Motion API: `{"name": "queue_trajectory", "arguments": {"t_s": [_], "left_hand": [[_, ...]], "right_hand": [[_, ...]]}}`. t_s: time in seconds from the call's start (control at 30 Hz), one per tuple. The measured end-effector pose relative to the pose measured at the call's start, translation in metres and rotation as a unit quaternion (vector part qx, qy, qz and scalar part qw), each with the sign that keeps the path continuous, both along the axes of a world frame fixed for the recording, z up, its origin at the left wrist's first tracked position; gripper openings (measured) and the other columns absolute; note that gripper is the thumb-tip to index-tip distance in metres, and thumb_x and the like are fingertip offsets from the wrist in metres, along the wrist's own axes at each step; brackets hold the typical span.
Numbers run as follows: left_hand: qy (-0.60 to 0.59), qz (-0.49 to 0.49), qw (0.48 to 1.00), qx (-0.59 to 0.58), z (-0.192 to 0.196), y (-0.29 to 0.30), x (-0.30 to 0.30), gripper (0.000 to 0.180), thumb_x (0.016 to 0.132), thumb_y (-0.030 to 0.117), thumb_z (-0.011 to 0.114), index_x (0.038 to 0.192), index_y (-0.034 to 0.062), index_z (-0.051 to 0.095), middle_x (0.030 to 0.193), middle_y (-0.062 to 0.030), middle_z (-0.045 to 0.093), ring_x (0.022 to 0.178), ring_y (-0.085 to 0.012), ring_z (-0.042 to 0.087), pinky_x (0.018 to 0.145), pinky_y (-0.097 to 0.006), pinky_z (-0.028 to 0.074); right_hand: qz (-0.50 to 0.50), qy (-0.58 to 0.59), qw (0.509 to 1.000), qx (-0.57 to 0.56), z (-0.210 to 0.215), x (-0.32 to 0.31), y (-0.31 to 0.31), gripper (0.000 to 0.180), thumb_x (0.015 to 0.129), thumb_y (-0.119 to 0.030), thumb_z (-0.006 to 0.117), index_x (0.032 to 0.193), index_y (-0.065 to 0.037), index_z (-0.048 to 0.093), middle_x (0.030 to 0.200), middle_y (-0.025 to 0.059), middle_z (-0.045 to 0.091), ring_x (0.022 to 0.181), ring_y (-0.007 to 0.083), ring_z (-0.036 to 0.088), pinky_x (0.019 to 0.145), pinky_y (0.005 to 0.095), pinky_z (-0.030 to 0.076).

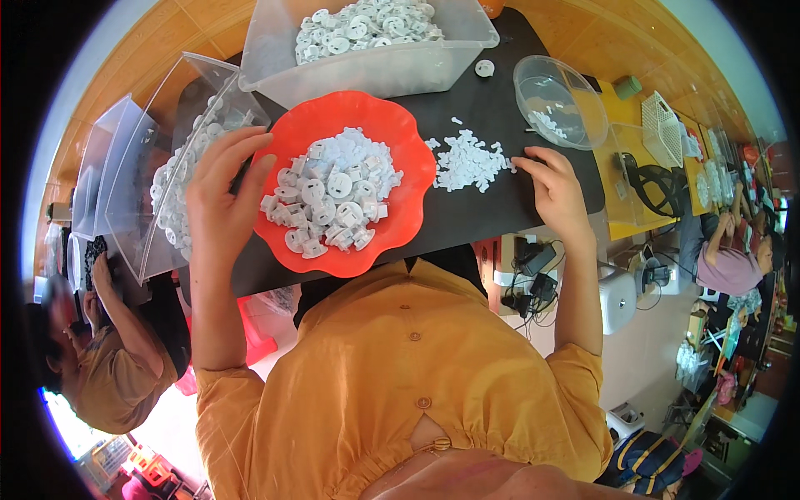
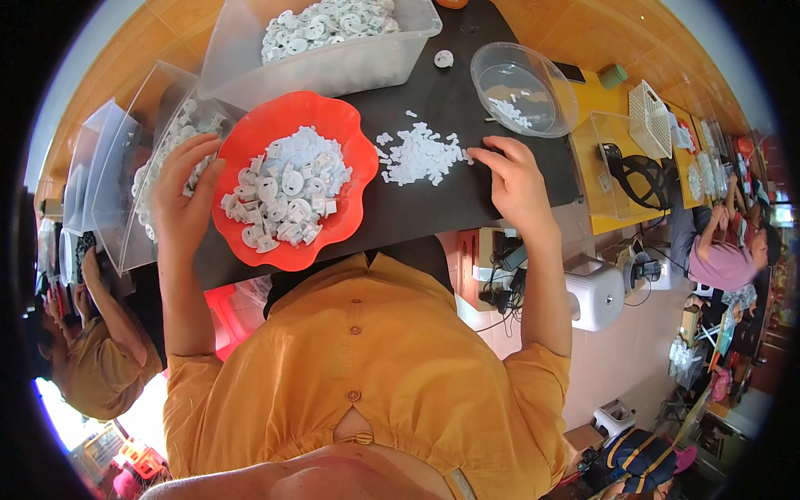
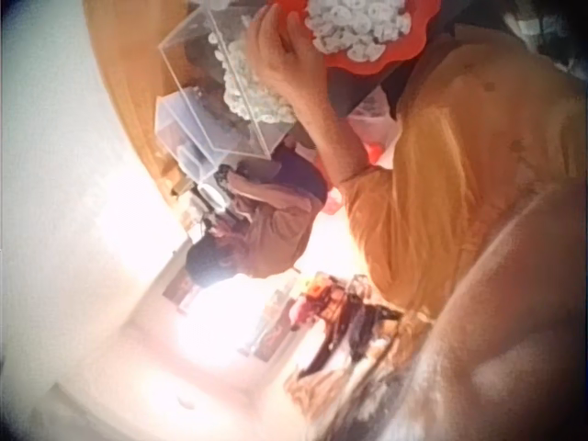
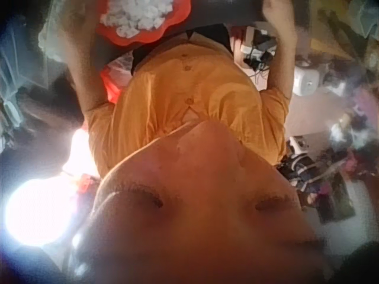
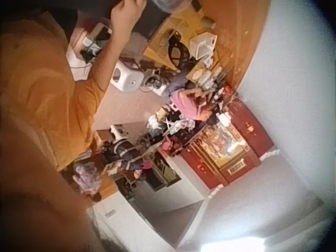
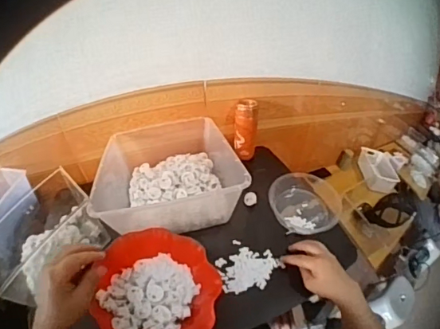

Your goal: The person assembles plastic components by inserting small plastic pins into plastic bases by hand and places the assembled parts into a transparent plastic container.

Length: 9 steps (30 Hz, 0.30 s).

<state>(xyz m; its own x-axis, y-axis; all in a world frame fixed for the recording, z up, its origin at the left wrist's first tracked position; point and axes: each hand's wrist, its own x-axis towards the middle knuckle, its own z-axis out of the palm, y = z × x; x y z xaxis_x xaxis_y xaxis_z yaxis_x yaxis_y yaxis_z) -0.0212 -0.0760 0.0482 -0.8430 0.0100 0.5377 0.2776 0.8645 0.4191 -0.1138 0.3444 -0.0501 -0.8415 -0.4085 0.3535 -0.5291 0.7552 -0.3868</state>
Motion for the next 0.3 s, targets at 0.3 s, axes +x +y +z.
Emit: {"name": "queue_trajectory", "arguments": {"t_s": [0.3], "left_hand": [[-0.109,-0.097,0.989,-0.010,-0.013,0.013,-0.006,0.018,0.087,0.009,0.069,0.104,0.0035,0.070,0.111,-0.0137,0.069,0.107,-0.0304,0.063,0.092,-0.040,0.049]], "right_hand": [[0.046,-0.006,0.998,-0.048,-0.006,0.023,0.004,0.033,0.080,0.007,0.061,0.105,-0.010,0.075,0.125,0.0145,0.063,0.124,0.0351,0.056,0.102,0.0433,0.046]]}}
